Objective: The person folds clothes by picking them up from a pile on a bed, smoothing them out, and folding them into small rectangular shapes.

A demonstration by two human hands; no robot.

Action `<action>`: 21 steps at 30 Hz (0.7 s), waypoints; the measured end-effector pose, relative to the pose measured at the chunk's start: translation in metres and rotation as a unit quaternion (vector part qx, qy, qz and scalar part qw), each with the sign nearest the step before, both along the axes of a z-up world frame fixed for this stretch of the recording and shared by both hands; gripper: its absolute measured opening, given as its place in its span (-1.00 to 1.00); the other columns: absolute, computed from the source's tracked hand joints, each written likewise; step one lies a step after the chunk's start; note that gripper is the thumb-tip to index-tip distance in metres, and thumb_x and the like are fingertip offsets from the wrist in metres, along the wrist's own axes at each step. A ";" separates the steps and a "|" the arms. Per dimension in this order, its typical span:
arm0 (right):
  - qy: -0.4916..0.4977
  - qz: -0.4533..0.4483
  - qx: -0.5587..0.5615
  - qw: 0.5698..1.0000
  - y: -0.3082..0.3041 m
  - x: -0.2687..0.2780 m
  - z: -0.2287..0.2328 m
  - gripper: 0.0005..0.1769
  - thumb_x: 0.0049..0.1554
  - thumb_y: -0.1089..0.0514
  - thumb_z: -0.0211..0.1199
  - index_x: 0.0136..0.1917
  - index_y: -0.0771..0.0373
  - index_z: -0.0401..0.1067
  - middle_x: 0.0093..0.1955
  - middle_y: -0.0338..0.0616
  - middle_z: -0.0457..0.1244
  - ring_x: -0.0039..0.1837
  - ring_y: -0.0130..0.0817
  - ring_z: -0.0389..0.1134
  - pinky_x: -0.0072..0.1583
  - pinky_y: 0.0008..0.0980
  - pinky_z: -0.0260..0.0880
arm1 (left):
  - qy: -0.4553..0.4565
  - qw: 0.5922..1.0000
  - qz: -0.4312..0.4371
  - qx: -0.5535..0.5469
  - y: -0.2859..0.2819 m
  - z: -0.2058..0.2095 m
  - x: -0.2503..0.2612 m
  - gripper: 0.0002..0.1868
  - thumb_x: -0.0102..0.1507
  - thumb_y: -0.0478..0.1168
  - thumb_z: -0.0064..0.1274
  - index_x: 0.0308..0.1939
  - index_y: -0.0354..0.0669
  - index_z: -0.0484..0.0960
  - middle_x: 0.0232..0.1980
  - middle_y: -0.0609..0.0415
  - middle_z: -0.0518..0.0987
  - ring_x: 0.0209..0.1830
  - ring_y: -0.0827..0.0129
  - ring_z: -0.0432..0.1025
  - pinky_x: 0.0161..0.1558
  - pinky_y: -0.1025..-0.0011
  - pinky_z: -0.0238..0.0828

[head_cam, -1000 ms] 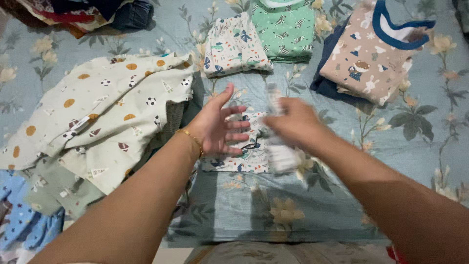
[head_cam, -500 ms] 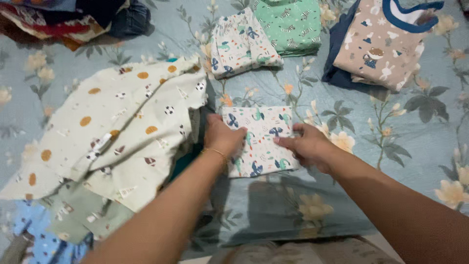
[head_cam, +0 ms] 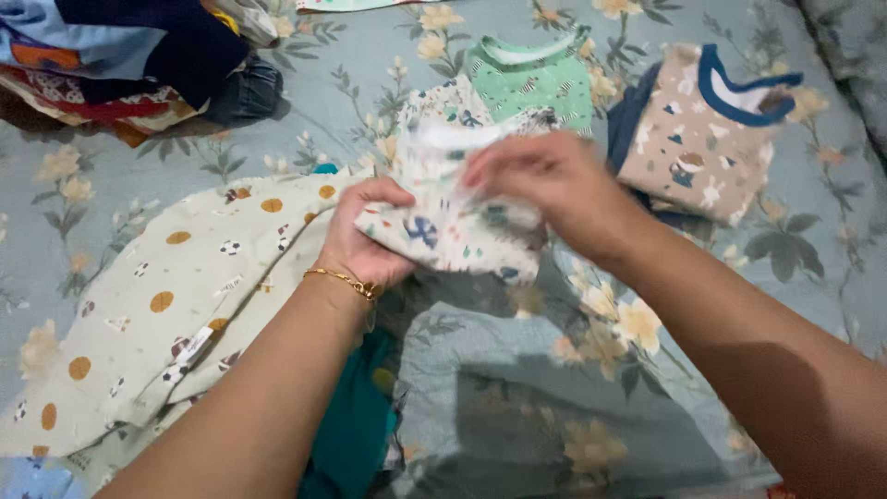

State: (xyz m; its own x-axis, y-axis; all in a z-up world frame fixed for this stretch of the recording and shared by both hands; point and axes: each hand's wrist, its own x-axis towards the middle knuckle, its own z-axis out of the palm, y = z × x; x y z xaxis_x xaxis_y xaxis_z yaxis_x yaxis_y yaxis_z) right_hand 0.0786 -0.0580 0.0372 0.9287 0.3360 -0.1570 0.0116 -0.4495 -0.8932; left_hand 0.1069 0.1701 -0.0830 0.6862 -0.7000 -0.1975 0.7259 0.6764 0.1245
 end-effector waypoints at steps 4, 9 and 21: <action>0.251 -0.277 0.127 0.919 -0.010 0.033 0.000 -0.39 0.16 -0.29 0.12 0.24 0.20 0.43 0.29 -0.03 0.39 0.28 -0.06 0.40 0.27 0.07 0.31 | -0.056 0.994 0.084 -0.045 -0.008 0.027 0.027 -0.19 0.01 -0.33 -0.10 0.41 -0.38 0.31 0.38 -0.31 0.43 0.40 -0.19 0.32 0.50 -0.22 0.11; 0.403 -0.130 0.407 0.809 -0.023 0.093 -0.035 -0.44 0.16 -0.10 0.20 0.34 0.20 0.36 0.28 -0.04 0.36 0.32 -0.12 0.37 0.30 0.08 0.36 | -0.102 0.988 0.110 -0.031 -0.012 0.037 0.077 -0.21 0.02 -0.37 -0.11 0.40 -0.41 0.32 0.38 -0.29 0.43 0.41 -0.19 0.32 0.51 -0.21 0.16; 0.159 -0.190 -0.125 0.961 -0.005 0.157 -0.102 -0.26 0.14 0.03 0.39 0.45 0.12 0.09 0.16 0.01 0.29 0.11 -0.16 0.38 0.08 -0.01 0.44 | -0.115 0.704 0.085 0.695 -0.021 -0.060 0.114 -0.22 0.03 -0.51 0.19 0.34 -0.20 0.34 0.15 -0.10 0.65 0.08 0.16 0.59 -0.02 0.31 0.57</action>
